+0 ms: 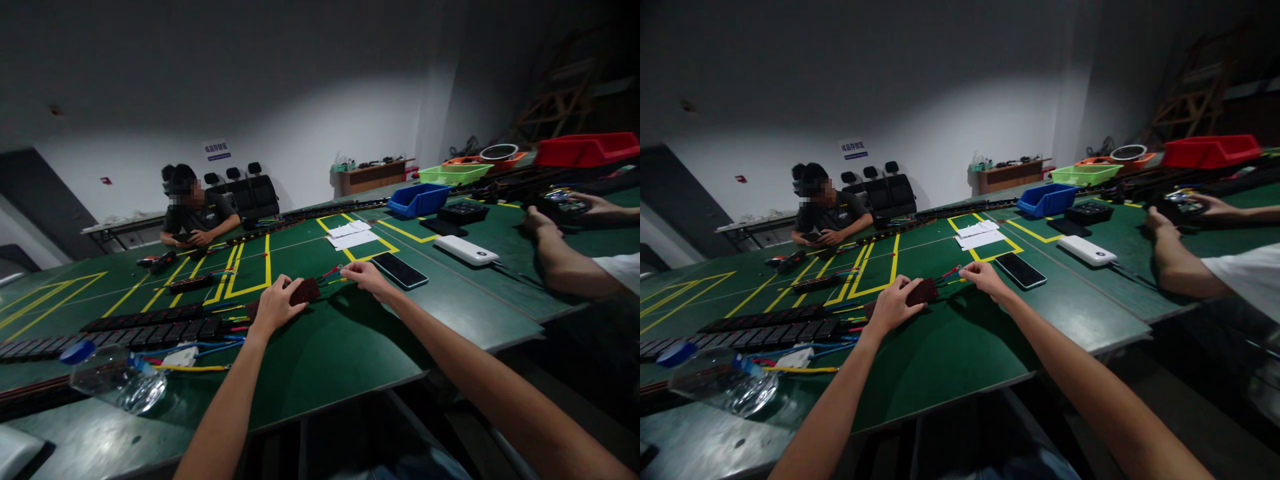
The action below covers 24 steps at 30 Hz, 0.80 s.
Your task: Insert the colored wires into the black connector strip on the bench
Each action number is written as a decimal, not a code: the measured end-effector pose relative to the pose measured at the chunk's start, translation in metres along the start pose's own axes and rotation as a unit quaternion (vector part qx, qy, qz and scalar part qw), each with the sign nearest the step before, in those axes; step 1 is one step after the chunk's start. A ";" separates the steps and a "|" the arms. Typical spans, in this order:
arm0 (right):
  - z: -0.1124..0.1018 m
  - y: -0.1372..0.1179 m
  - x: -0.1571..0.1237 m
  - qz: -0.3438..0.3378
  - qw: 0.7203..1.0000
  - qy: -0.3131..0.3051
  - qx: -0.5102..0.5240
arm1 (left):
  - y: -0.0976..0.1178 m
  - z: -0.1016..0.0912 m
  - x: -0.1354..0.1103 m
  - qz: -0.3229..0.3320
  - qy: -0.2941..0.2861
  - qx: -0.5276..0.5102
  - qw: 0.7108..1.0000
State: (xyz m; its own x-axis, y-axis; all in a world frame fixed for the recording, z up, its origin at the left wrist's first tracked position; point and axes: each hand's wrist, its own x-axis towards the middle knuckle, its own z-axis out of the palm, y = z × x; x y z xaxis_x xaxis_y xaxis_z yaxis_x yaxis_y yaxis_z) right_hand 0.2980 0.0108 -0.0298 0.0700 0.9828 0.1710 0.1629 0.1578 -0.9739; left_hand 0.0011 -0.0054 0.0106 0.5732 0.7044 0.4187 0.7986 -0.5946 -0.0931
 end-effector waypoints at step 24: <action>-0.005 -0.018 -0.006 0.063 0.984 -0.016 0.164 | -0.001 0.001 0.000 0.025 0.068 -0.034 0.997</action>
State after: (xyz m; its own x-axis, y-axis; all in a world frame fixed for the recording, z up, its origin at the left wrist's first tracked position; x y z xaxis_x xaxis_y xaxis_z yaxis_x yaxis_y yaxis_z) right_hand 0.2995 0.0018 -0.0130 0.0371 0.9982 0.0464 -0.1716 0.0521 -0.9838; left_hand 0.0009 -0.0045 0.0094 0.5784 0.6169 0.5338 0.7525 -0.6561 -0.0571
